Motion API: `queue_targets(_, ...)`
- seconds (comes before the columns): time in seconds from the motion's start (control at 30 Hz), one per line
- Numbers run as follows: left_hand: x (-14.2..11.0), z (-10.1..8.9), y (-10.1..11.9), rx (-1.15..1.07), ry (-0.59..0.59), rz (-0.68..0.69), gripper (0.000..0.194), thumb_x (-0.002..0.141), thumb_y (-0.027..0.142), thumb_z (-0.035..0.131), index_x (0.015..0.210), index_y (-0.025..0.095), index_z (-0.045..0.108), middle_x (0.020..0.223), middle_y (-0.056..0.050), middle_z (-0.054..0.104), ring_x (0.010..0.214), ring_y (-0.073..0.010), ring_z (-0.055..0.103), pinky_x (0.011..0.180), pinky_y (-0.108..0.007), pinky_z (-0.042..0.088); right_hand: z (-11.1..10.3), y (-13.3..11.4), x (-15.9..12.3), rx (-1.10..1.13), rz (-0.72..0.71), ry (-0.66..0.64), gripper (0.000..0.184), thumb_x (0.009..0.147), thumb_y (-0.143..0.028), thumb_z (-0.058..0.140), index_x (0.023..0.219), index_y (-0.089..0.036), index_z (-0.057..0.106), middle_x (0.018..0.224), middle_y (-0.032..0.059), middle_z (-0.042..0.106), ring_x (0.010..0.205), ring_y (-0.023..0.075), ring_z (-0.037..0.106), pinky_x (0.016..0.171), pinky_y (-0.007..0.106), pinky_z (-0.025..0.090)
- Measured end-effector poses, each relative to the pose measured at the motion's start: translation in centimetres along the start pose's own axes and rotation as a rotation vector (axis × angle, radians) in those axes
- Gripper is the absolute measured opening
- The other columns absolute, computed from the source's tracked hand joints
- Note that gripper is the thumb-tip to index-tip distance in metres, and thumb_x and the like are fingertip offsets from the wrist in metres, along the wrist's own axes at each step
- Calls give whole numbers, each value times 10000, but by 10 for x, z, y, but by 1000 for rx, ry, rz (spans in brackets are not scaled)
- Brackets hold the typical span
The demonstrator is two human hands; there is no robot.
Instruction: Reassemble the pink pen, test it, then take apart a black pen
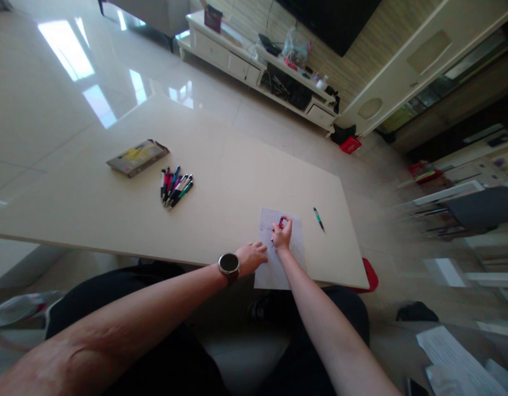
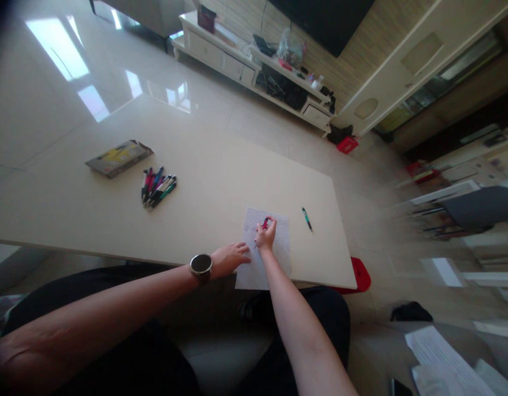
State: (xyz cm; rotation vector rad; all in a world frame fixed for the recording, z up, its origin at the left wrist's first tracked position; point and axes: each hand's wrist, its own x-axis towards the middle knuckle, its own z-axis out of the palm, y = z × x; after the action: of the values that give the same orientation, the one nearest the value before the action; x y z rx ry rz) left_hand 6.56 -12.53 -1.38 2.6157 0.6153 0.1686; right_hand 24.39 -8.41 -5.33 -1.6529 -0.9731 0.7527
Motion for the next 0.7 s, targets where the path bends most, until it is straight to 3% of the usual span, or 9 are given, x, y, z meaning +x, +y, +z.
queue_targets(0.27,0,-5,1,0,-35,-3,309,871,118,595,1114,260,722,1224,-90,608,1200,-251,523,960,-366,482,0,3,1,-30,-14,3,475,758,-347,587,1190,-235,427,665,-87,519,376,80,408,338,179,309)
queue_targets(0.7,1,-2,1,29,-42,4,337,844,127,629,1138,268,716,1247,-92,603,1192,-256,525,946,-371,481,-3,7,5,-68,-27,-44,462,753,-352,626,1158,-216,449,686,-64,496,498,104,433,425,203,345)
